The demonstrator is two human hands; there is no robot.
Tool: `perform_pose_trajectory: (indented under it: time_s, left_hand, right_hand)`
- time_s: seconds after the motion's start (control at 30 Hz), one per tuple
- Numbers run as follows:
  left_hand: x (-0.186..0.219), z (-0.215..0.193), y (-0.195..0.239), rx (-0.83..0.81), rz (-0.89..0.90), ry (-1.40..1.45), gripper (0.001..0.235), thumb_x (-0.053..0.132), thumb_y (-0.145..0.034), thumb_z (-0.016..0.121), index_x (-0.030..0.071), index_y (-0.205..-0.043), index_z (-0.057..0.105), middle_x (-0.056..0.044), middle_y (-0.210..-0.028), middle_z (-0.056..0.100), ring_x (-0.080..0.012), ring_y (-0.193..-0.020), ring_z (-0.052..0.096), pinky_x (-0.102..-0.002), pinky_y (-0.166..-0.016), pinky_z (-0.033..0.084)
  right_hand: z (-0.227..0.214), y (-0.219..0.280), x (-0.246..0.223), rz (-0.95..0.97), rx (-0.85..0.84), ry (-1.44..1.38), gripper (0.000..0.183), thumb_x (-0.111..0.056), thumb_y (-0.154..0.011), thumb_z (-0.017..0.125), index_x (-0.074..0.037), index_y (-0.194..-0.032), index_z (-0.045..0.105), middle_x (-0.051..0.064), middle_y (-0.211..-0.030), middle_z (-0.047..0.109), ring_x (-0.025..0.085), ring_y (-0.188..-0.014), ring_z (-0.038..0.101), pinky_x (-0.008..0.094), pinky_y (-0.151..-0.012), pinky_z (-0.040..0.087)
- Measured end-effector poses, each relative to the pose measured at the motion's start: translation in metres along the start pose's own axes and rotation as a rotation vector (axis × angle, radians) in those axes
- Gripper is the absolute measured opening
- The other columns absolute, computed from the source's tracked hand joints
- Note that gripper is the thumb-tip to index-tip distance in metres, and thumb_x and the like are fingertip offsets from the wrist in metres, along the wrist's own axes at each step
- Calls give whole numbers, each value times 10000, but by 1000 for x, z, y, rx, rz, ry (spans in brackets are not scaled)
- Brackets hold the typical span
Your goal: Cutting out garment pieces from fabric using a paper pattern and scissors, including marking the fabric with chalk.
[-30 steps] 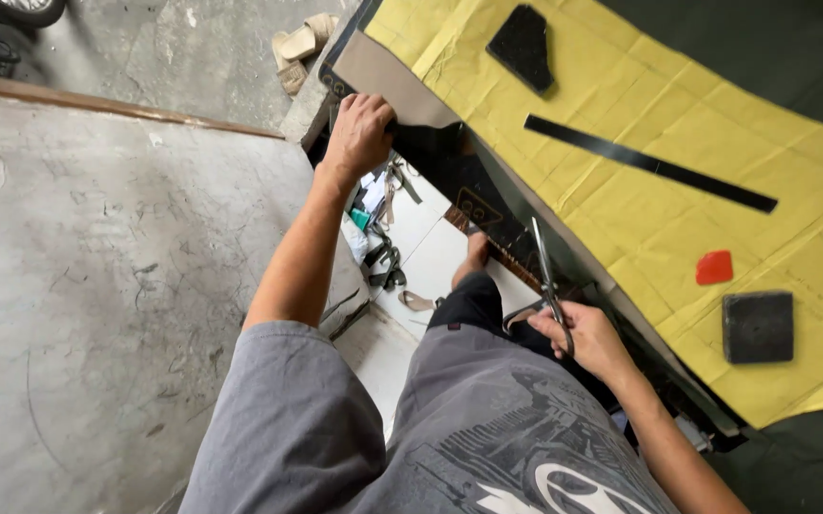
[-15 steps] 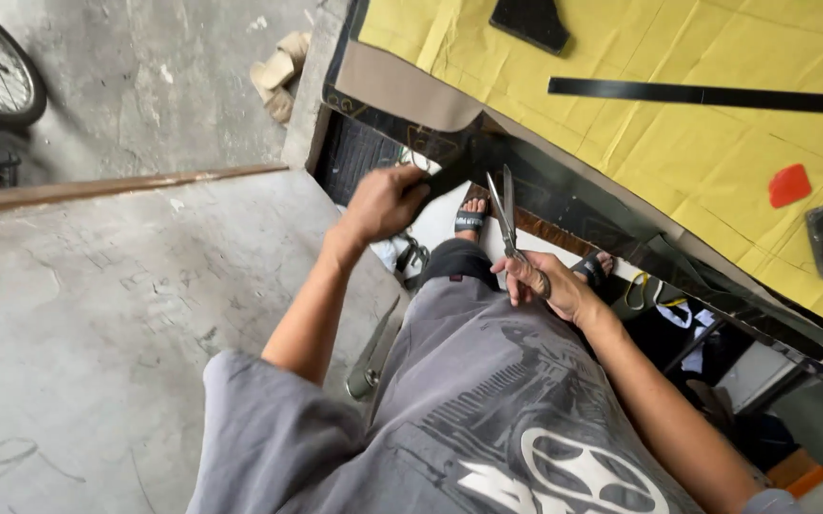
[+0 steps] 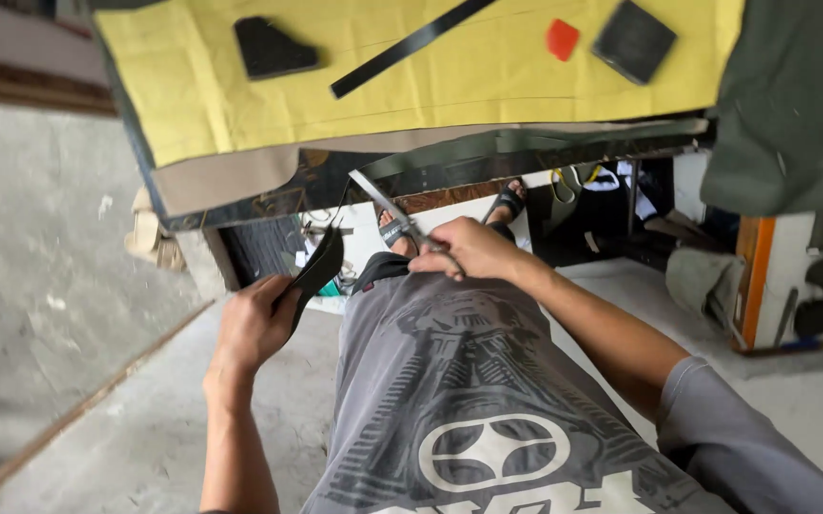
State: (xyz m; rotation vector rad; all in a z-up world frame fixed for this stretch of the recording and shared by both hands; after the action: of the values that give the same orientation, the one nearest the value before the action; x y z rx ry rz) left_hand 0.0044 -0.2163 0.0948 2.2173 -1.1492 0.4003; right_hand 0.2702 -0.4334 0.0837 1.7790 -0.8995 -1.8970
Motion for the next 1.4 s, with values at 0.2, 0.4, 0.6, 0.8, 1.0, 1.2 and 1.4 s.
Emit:
perform_pose_trajectory:
  time_s: [0.2, 0.4, 0.6, 0.8, 1.0, 1.2, 1.4]
  left_hand:
    - [17, -12, -22, -69, -49, -3, 275, 294, -953, 611, 94, -777, 541, -76, -659, 507, -282, -611, 405, -427, -566, 362]
    - [110, -1, -113, -102, 103, 230, 169, 248, -958, 696, 148, -829, 741, -114, -578, 592, -226, -525, 579, -373, -503, 439]
    - [349, 44, -195, -378, 168, 435, 263, 211, -920, 734, 83, -1149, 756, -166, -795, 703, -221, -740, 606, -383, -628, 519]
    - [544, 180, -264, -764, 198, 966, 379, 63, -932, 695, 15, -1307, 672, -111, -786, 700, -183, -636, 729, -269, -501, 609]
    - [679, 205, -294, -928, 128, 1128, 419, 9, -915, 692, -11, -1331, 647, -260, -792, 732, -296, -656, 772, -359, -510, 649]
    - [703, 191, -304, -991, 101, 1080, 394, 3, -885, 687, -38, -1277, 670, -259, -824, 750, -309, -726, 782, -356, -558, 656]
    - [669, 148, -293, -919, 51, 1023, 425, 1, -872, 690, -68, -1290, 655, -231, -831, 746, -288, -738, 780, -352, -579, 656]
  right_hand:
    - [-84, 39, 88, 172, 420, -670, 517, -475, -888, 706, 40, -850, 677, 53, -441, 448, 128, -376, 365, 251, -393, 190]
    - [-35, 158, 203, 460, 572, -1121, 708, -675, -863, 748, 29, -900, 696, -52, -538, 424, 41, -453, 451, 139, -357, 285]
    - [-51, 192, 287, 430, 825, -1184, 713, -548, -858, 831, 129, -1031, 691, 26, -582, 492, 146, -498, 554, 211, -394, 371]
    - [-95, 228, 317, 365, 940, -1140, 680, -532, -842, 826, 133, -941, 730, 108, -609, 538, 221, -533, 604, 274, -439, 403]
    - [-148, 281, 294, 38, 859, -1012, 456, -356, -922, 723, 84, -802, 748, 164, -487, 605, 254, -462, 620, 307, -480, 432]
    - [-219, 263, 280, -660, 559, -1043, 711, -610, -977, 533, 71, -1083, 707, 84, -606, 634, 203, -635, 622, 300, -603, 477]
    - [-274, 224, 246, -906, 186, -1138, 993, -810, -972, 319, 96, -1345, 477, 132, -827, 651, 251, -819, 687, 434, -812, 518]
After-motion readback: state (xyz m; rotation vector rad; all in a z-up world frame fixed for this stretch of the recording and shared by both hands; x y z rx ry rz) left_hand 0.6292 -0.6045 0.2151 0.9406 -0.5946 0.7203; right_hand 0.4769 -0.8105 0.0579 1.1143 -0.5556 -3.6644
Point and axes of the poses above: each hand's wrist, its own y-axis away from the middle knuckle, its own z-axis out of the palm, x = y × z, the point moved 3 cm from there along -y, towards the middle knuckle
